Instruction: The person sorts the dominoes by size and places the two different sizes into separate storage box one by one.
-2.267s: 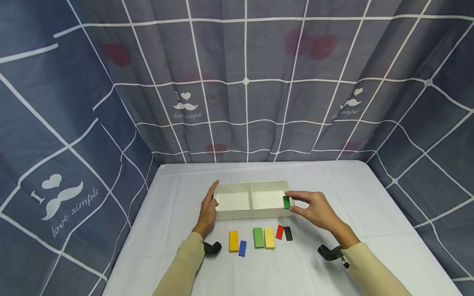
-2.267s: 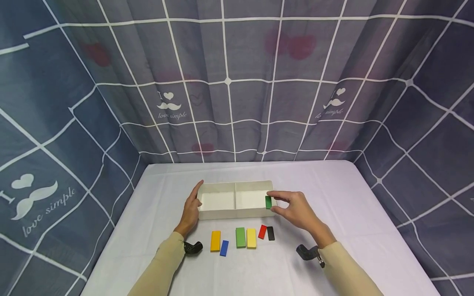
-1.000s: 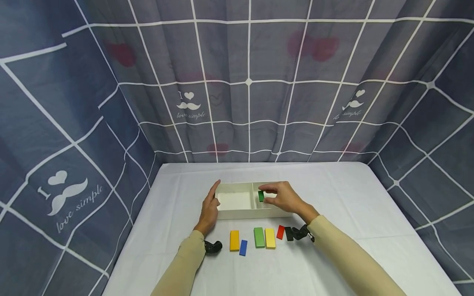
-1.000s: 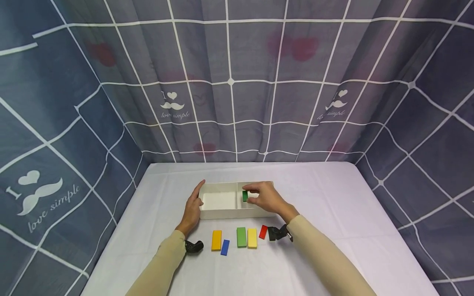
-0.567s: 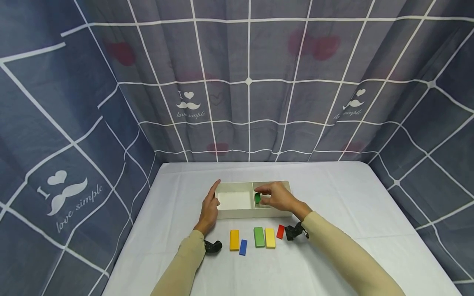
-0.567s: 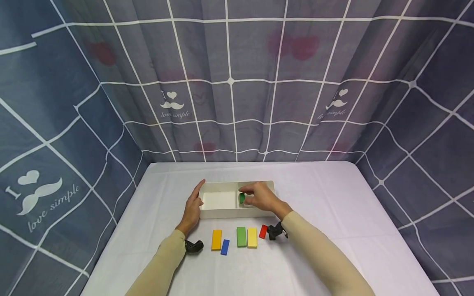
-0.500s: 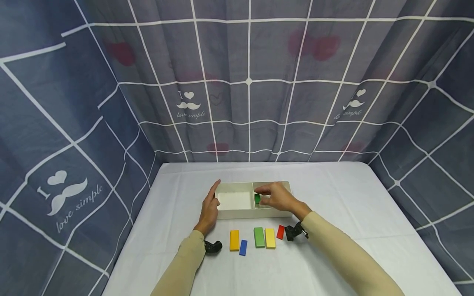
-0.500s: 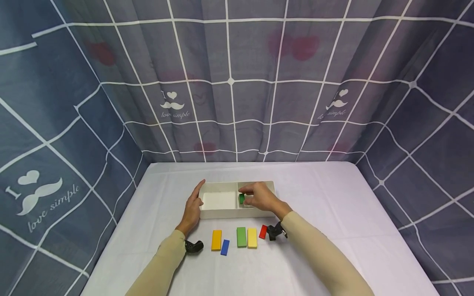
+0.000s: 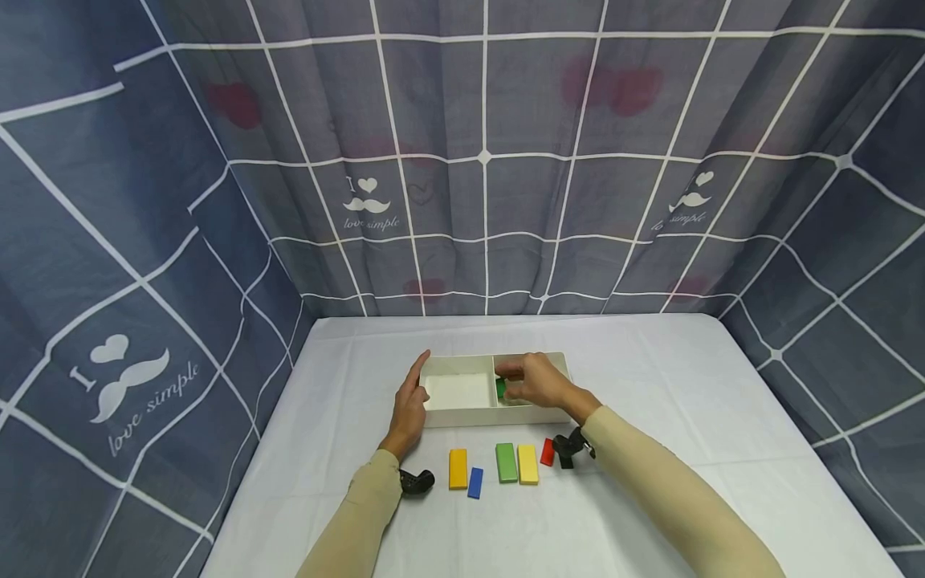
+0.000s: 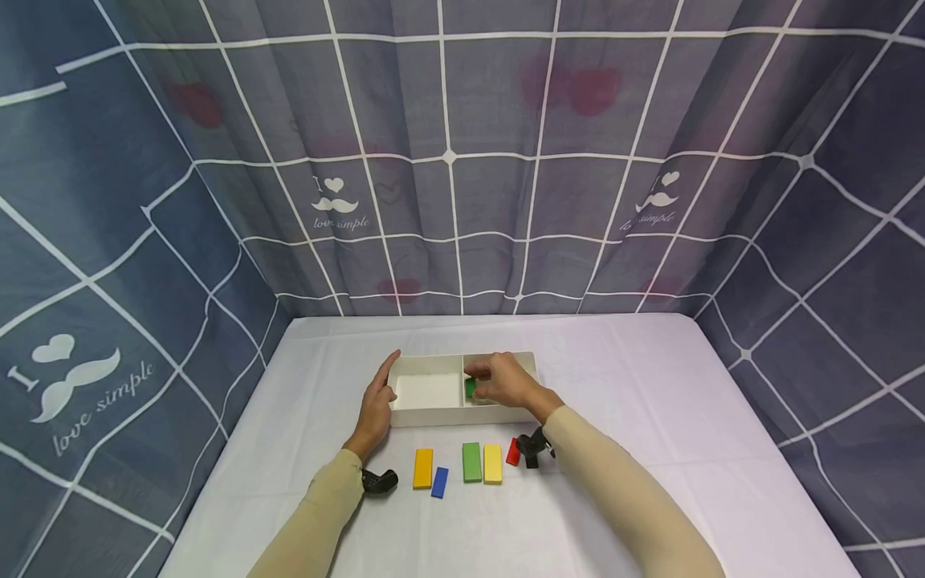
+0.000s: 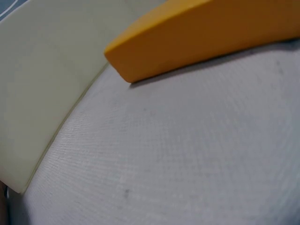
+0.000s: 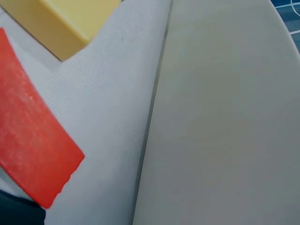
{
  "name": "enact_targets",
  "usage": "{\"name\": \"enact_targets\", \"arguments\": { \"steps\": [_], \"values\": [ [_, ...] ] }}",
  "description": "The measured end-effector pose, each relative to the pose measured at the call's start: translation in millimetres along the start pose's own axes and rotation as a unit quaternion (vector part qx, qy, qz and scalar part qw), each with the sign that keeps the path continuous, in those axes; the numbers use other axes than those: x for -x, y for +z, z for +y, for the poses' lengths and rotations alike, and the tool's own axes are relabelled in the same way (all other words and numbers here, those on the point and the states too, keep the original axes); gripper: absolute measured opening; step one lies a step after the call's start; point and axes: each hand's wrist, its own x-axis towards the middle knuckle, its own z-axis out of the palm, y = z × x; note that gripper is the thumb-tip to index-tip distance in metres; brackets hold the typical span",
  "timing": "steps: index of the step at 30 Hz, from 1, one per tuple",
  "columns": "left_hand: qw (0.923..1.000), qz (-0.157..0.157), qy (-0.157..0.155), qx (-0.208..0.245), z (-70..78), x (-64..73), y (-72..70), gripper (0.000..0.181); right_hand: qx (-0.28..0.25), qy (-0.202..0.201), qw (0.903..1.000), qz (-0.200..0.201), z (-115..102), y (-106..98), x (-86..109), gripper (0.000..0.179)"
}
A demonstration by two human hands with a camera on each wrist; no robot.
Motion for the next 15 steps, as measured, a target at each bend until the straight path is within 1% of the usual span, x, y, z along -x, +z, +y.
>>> {"name": "enact_targets", "arguments": {
  "steps": [4,10,15],
  "values": [
    [1.0000,-0.001,-0.003,0.002,1.9,0.4,0.6,0.084,-0.018,0.011,0.9997,-0.010,2.2,0.6,-2.2,0.050],
    [1.0000,0.000,-0.008,-0.002,1.6,-0.2,2.2,0.083,-0.044,0.015,0.9988,-0.017,4.3,1.7,-4.6,0.052],
    [0.9998,-0.002,-0.013,-0.013,1.2,-1.2,-0.2,0.084,-0.046,0.008,0.9988,-0.018,4.7,1.9,-8.6,0.053]
  ]
}}
